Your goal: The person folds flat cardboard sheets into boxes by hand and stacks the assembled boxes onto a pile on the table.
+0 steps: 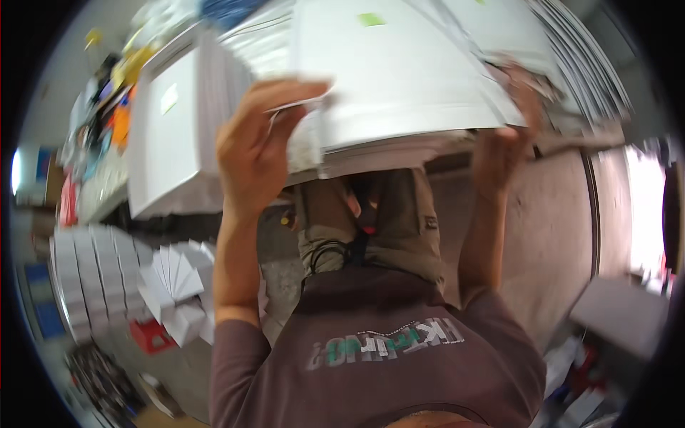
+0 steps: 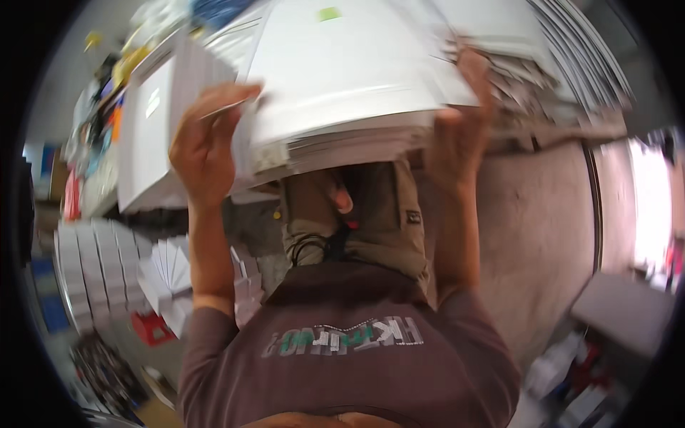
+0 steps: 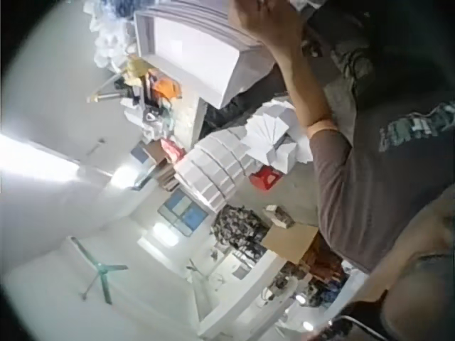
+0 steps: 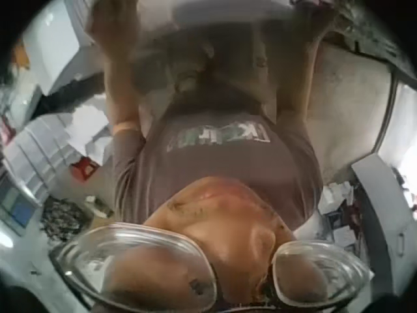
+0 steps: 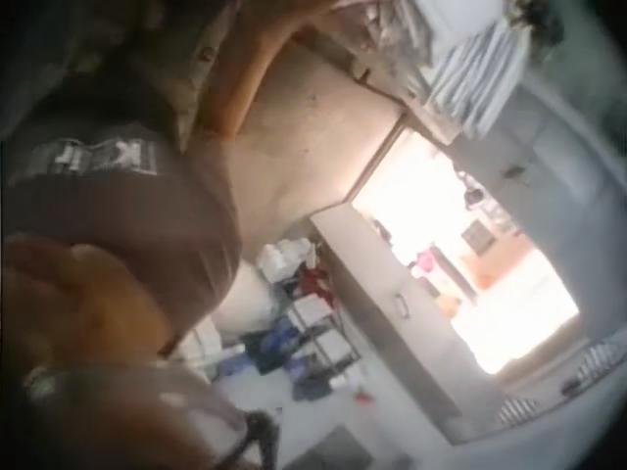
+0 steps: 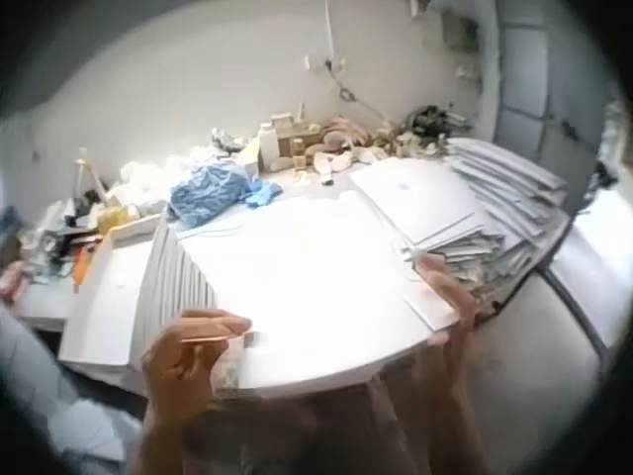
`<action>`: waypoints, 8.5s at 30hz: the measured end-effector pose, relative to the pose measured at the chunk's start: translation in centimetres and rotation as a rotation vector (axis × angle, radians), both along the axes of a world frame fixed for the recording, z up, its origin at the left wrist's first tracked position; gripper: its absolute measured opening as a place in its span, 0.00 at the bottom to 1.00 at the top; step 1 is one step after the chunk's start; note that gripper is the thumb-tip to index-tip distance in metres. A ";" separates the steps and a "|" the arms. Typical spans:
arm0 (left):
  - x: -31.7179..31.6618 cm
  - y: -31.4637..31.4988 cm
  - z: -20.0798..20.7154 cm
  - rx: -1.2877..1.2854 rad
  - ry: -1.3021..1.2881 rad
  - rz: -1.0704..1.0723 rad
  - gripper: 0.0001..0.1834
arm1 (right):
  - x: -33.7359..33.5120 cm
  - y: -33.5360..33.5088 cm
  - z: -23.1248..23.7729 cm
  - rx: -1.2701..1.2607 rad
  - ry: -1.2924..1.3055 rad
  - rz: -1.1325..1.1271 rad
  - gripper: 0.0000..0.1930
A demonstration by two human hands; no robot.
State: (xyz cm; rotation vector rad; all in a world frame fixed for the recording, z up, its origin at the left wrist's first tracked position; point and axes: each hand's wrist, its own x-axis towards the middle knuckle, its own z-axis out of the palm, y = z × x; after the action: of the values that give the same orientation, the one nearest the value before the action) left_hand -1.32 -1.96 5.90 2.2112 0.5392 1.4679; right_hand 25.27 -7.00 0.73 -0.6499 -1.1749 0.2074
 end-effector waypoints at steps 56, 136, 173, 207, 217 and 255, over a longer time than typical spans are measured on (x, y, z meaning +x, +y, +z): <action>11.4 -4.7 -4.1 0.393 0.744 -0.168 0.21 | 6.1 1.0 -0.6 -0.652 -0.761 -0.715 0.29; 3.1 2.0 -3.2 -0.495 0.540 0.089 0.15 | -8.4 -5.9 -3.8 -0.008 -0.647 -0.017 0.05; 4.8 0.9 -3.3 0.356 0.775 0.075 0.14 | 1.0 -0.2 -1.0 -0.346 -1.465 -0.415 0.11; 12.1 -2.9 -3.6 0.444 0.950 -0.353 0.25 | 6.1 -2.1 -0.3 -0.507 -0.660 -0.770 0.34; 3.3 -0.6 -6.0 0.314 0.719 0.316 0.25 | 4.9 -1.3 1.2 -0.190 -1.296 -0.300 0.08; -1.5 9.9 14.7 0.163 0.762 0.603 0.39 | -25.7 -3.4 8.8 -0.009 -1.202 0.099 0.16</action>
State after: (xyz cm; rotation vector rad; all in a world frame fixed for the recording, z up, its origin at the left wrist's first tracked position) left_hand -2.78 7.92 20.60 2.8723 1.4724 0.8452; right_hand -0.38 -10.36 9.54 -0.7322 -2.3589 -0.1372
